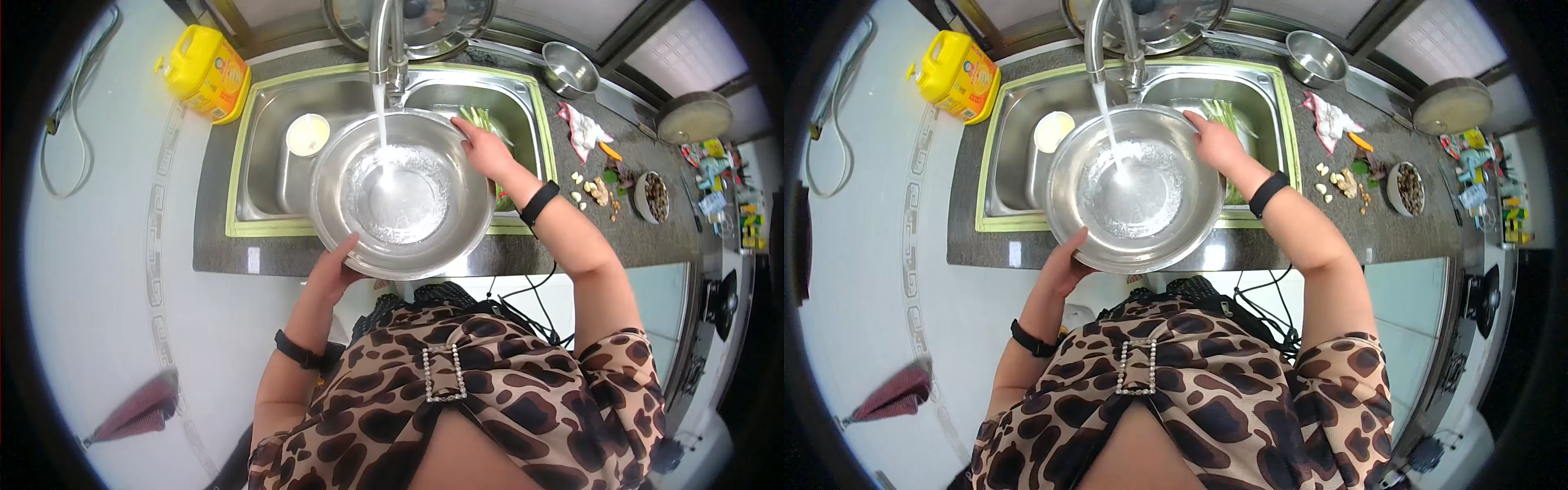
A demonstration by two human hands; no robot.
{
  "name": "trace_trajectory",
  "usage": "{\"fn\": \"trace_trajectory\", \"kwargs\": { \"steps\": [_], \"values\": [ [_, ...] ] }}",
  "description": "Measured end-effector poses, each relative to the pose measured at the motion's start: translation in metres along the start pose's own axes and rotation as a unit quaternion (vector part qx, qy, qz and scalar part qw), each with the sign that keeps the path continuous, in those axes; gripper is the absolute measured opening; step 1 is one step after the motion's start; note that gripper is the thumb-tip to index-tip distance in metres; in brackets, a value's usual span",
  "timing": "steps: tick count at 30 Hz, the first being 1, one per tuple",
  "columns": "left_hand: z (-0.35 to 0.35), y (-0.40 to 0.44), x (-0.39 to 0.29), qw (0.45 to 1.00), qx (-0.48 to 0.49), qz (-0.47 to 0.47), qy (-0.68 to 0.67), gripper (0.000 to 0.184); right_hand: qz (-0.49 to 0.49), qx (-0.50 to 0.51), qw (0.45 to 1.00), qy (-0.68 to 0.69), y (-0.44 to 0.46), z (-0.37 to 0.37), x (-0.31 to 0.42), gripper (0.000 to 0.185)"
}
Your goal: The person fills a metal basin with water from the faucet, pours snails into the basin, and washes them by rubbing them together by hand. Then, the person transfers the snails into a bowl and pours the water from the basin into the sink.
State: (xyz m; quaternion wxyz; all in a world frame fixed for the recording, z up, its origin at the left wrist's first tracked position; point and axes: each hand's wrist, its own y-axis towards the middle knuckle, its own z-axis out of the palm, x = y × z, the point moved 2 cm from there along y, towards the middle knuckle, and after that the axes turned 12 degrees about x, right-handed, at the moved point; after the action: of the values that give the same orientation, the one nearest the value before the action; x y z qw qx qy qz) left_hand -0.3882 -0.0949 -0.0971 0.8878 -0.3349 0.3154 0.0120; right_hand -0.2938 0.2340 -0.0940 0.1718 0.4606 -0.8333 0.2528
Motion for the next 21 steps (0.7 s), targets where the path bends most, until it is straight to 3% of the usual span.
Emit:
{"fn": "trace_trajectory", "kwargs": {
  "steps": [1,3,4,5,6,7,9,10,12,13,15,21],
  "values": [
    [-0.006,0.004,-0.006,1.0,0.009,-0.003,0.006,0.053,0.001,-0.034,0.999,0.007,-0.005,0.004,-0.001,0.046],
    [-0.03,0.017,-0.024,0.973,-0.101,0.13,0.16,0.066,0.016,-0.053,0.998,-0.001,-0.011,0.009,-0.003,0.046],
    [-0.035,0.026,-0.03,0.974,-0.092,0.127,0.163,0.066,0.02,-0.064,0.998,-0.004,-0.015,0.011,-0.002,0.047],
    [-0.038,0.033,-0.045,0.882,-0.152,0.247,0.371,0.069,0.023,-0.075,0.997,-0.006,-0.017,0.012,-0.001,0.048],
    [-0.036,0.038,-0.057,0.73,-0.201,0.352,0.551,0.072,0.031,-0.078,0.996,-0.005,-0.019,0.015,0.002,0.048],
    [-0.026,0.039,-0.068,0.731,-0.194,0.35,0.553,0.072,0.044,-0.089,0.995,-0.024,-0.021,0.017,0.005,0.05],
    [-0.002,0.041,-0.083,0.543,-0.162,0.329,0.755,0.074,0.062,-0.098,0.992,-0.044,-0.026,0.024,0.012,0.052],
    [-0.005,0.052,-0.084,0.545,-0.159,0.329,0.754,0.074,0.082,-0.09,0.991,-0.055,-0.028,0.025,0.015,0.056],
    [-0.011,0.068,-0.084,0.614,-0.149,0.255,0.732,0.072,0.101,-0.081,0.989,-0.067,-0.029,0.025,0.015,0.059],
    [-0.007,0.068,-0.084,0.614,-0.15,0.255,0.732,0.072,0.111,-0.077,0.988,-0.081,-0.027,0.026,0.014,0.061],
    [0.004,0.065,-0.08,0.549,-0.202,0.152,0.797,0.073,0.112,-0.074,0.986,-0.096,-0.029,0.028,0.015,0.062],
    [0.006,0.066,-0.075,0.538,-0.224,0.137,0.801,0.074,0.122,-0.069,0.985,-0.099,-0.029,0.027,0.016,0.059]
  ]
}}
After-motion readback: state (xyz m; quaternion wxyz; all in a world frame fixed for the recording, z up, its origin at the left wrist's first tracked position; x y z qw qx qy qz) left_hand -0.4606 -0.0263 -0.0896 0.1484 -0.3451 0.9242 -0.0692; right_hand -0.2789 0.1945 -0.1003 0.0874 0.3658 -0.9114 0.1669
